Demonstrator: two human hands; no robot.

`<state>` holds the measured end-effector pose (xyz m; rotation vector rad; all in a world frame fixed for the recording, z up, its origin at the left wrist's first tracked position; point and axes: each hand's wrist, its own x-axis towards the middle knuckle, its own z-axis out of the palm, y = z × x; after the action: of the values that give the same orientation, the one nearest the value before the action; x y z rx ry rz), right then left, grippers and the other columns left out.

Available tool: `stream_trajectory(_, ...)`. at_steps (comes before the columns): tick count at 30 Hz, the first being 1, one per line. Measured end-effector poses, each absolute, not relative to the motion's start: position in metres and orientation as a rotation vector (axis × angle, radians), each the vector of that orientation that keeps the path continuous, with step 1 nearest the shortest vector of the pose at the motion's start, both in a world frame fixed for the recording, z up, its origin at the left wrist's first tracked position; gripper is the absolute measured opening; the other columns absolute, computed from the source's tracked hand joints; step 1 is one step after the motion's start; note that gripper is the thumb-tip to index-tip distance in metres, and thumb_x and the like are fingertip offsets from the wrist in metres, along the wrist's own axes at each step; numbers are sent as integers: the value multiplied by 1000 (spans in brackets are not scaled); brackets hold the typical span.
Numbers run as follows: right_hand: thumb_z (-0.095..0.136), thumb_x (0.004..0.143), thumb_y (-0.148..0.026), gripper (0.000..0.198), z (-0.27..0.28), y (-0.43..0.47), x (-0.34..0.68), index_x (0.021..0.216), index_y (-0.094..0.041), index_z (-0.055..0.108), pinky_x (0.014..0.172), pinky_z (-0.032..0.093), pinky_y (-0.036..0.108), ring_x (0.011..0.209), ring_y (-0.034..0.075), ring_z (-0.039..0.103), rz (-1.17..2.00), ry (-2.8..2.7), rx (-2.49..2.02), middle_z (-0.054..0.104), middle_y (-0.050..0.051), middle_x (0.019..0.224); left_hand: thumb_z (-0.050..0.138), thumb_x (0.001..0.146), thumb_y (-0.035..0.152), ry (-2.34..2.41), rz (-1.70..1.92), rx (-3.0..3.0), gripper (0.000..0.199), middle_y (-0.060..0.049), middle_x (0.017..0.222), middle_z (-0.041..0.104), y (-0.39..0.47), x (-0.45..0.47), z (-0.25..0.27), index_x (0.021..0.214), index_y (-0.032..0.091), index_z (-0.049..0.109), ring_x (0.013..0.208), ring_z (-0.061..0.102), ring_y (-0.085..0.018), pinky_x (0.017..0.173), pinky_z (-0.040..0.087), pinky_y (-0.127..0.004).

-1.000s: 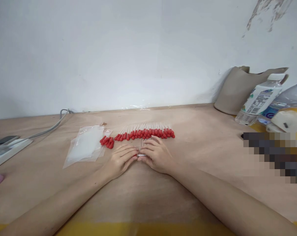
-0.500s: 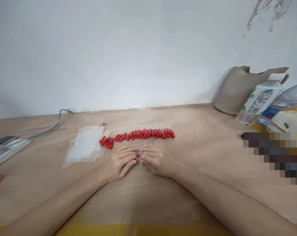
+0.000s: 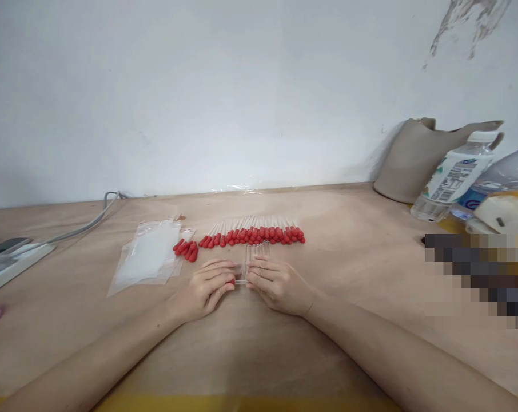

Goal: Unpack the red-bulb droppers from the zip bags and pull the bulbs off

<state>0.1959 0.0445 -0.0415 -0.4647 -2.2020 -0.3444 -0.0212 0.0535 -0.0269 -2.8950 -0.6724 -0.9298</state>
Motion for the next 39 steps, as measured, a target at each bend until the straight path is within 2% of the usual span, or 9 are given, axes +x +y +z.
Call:
stream_trajectory(6,53,81,-13,14,-41,46,199,93,-13,60,94,45,34,97,17,57,-306,-2195,-456,66,7,90,47,86,18,-672,-973,-2852,14,-5,91,67,51,-27,-29,95,17,58,100,56,-19,88,43,-36)
stream_trajectory(9,52,82,-16,13,-41,50,204,91,-15,62,75,48,31,82,16,56,-275,-2124,-609,62,6,78,48,85,20,-809,-1050,-2719,13,-5,90,66,54,-38,-25,91,18,60,90,57,-19,81,45,-34)
stream_trajectory(13,51,84,-26,17,-44,55,207,89,-18,65,56,38,27,60,13,44,-301,-2049,-884,48,1,61,45,86,26,-1262,-1202,-2418,20,-5,84,58,72,-64,-5,93,19,62,76,55,-15,70,46,-28)
stream_trajectory(19,43,84,-18,28,-47,57,200,107,-18,59,61,38,28,64,14,46,-204,-2049,-958,50,2,67,44,80,27,-1870,-1074,-2118,29,-5,80,53,101,-105,16,101,15,61,75,55,-18,72,46,-31)
stream_trajectory(23,43,82,-16,22,-43,58,201,96,-15,60,65,40,28,69,15,50,-138,-1986,-997,54,4,73,49,76,34,-2013,-1065,-2191,32,-2,78,60,111,-116,6,103,17,54,66,57,-16,66,45,-29)
stream_trajectory(29,46,81,-15,15,-41,58,204,84,-15,60,62,39,28,64,14,50,-141,-1946,-1034,55,3,69,51,76,42,-2038,-988,-2284,28,-2,77,62,118,-120,-3,90,18,55,66,56,-17,64,45,-29)
stream_trajectory(34,48,79,-14,14,-44,62,203,82,-16,62,63,38,28,64,14,52,-221,-1913,-1026,58,3,68,49,79,41,-1662,-1038,-2198,26,-6,86,59,96,-93,1,84,17,59,86,54,-22,80,43,-36)
stream_trajectory(36,48,79,-14,14,-45,63,203,81,-16,62,64,38,28,65,14,53,-259,-1914,-1021,60,3,69,46,83,37,-1477,-1034,-2423,23,-6,88,59,78,-68,-1,88,18,60,89,53,-20,83,43,-34)
stream_trajectory(39,48,79,-14,15,-47,65,204,79,-15,63,65,37,28,66,14,54,-305,-1925,-1011,61,4,68,49,83,36,-1270,-933,-2800,28,-7,112,55,53,-30,-10,106,21,56,105,50,-20,91,41,-35)
